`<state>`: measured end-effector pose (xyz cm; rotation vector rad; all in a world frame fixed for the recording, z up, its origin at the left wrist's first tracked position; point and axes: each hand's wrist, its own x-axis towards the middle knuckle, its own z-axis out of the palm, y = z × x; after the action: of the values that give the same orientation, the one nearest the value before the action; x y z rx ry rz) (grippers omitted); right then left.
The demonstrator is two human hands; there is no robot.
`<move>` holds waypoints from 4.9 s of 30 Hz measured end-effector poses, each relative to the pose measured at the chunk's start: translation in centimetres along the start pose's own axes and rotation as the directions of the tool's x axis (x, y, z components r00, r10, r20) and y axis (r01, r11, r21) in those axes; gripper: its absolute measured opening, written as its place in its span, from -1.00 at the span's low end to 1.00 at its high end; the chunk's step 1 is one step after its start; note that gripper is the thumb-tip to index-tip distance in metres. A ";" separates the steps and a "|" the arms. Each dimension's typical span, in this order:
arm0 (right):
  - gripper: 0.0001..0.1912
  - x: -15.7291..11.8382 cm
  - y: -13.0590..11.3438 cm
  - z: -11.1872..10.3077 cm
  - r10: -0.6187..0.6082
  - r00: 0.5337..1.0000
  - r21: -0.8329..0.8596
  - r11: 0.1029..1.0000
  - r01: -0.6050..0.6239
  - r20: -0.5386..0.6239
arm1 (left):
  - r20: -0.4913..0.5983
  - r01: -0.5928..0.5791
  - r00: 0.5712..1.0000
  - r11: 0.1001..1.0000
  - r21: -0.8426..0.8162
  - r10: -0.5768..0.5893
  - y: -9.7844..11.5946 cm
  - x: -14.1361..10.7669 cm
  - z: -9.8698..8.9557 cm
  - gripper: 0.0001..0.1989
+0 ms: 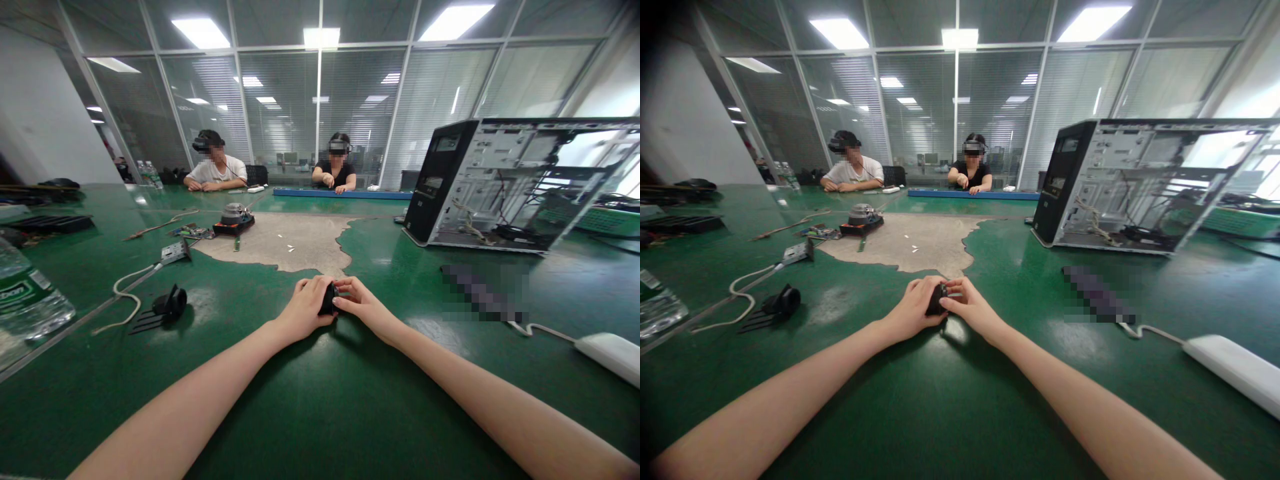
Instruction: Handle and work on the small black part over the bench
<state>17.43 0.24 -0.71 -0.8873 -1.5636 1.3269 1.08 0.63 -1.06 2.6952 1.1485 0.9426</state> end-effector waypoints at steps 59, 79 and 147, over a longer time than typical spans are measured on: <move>-0.76 -0.4 -0.7 0.1 -0.023 0.999 0.035 0.999 0.021 0.048 | -0.006 0.009 1.000 1.000 0.012 -0.009 0.2 -0.1 -0.2 -0.45; -0.73 -0.1 -0.3 0.1 0.009 0.999 0.017 1.000 -0.008 -0.044 | 0.014 -0.022 1.000 0.999 0.032 0.022 0.2 0.2 -0.4 -0.47; -0.72 0.2 0.4 -0.5 0.010 0.999 -0.048 0.999 -0.007 0.051 | 0.049 -0.009 0.999 0.996 0.087 0.005 0.2 0.2 -0.7 -0.45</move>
<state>17.78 0.69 -1.01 -0.8969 -1.6387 1.3320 0.93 0.52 -0.37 2.7752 1.1997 0.8421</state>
